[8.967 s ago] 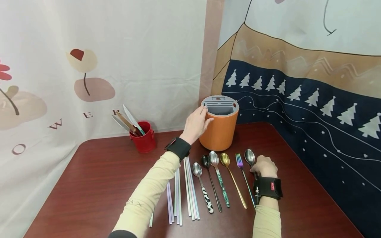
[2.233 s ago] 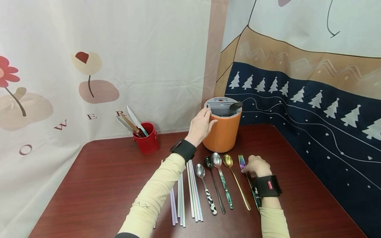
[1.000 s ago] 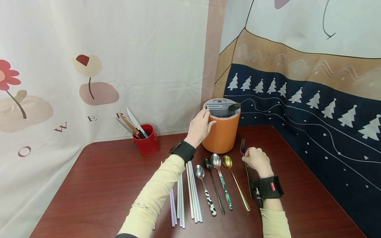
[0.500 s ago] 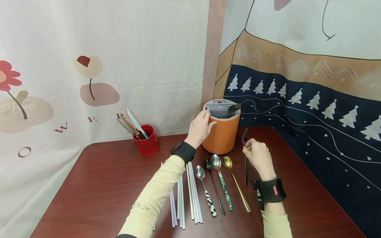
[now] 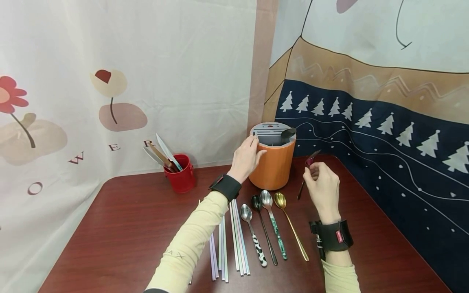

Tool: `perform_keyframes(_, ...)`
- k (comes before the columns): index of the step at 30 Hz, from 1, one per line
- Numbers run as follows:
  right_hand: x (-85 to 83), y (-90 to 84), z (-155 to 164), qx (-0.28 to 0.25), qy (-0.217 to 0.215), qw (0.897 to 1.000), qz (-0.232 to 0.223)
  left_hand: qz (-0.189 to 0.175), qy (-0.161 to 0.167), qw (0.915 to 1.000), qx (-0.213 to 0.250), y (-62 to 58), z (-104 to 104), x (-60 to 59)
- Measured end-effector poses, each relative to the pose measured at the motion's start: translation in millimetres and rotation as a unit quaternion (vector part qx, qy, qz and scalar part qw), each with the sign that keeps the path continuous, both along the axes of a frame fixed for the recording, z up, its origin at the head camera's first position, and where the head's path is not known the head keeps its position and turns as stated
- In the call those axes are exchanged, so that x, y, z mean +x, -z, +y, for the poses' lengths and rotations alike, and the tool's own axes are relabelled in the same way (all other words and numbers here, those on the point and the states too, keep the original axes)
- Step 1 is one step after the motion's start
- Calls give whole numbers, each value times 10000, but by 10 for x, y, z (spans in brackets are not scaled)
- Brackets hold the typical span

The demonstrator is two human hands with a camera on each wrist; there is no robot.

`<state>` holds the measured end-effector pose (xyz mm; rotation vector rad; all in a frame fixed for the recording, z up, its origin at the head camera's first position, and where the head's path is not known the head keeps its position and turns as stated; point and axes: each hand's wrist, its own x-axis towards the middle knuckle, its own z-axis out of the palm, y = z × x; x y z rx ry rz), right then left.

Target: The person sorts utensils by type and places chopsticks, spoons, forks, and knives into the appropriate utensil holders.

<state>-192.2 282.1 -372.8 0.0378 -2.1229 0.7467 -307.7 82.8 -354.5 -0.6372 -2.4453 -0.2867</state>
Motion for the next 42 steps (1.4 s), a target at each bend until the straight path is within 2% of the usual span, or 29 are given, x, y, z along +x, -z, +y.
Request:
perform_keyframes(9, 46, -87, -71, -540, 13, 9931, 1044, 117, -7, 9999, 6, 17, 5, -8)
perform_keyframes(14, 73, -143, -120, -971, 165, 9827, 1567, 145, 4, 9999, 20, 13, 1, -1)
perform_keyframes(22, 77, -215, -199, -1594, 473, 9627, 2133, 81, -16, 10000, -12, 16, -8, -2)
perform_keyframes(26, 94, -269, -269, -1971, 497, 9438, 2606, 217, 15, 9998, 30, 23, -11, -8)
perform_keyframes(30, 94, -353, -357, -2526, 394, 9128, 3183, 416, 8, 9991, 31, 21, -8, -6)
perform_keyframes(33, 47, -454, -435, -2847, 310, 8935, 3458, 397, -2, 9992, 6, 23, 2, -5)
perform_keyframes(35, -11, -530, -486, -2936, 293, 8878, 3532, 372, -6, 9993, -2, 26, 7, -5)
perform_keyframes(38, -135, -609, -534, -2955, 265, 8885, 3500, 366, -30, 9993, 0, 32, 8, -2)
perform_keyframes(42, -356, -592, -511, -2853, 327, 9025, 3211, 351, -83, 9993, -32, 36, 6, 9)
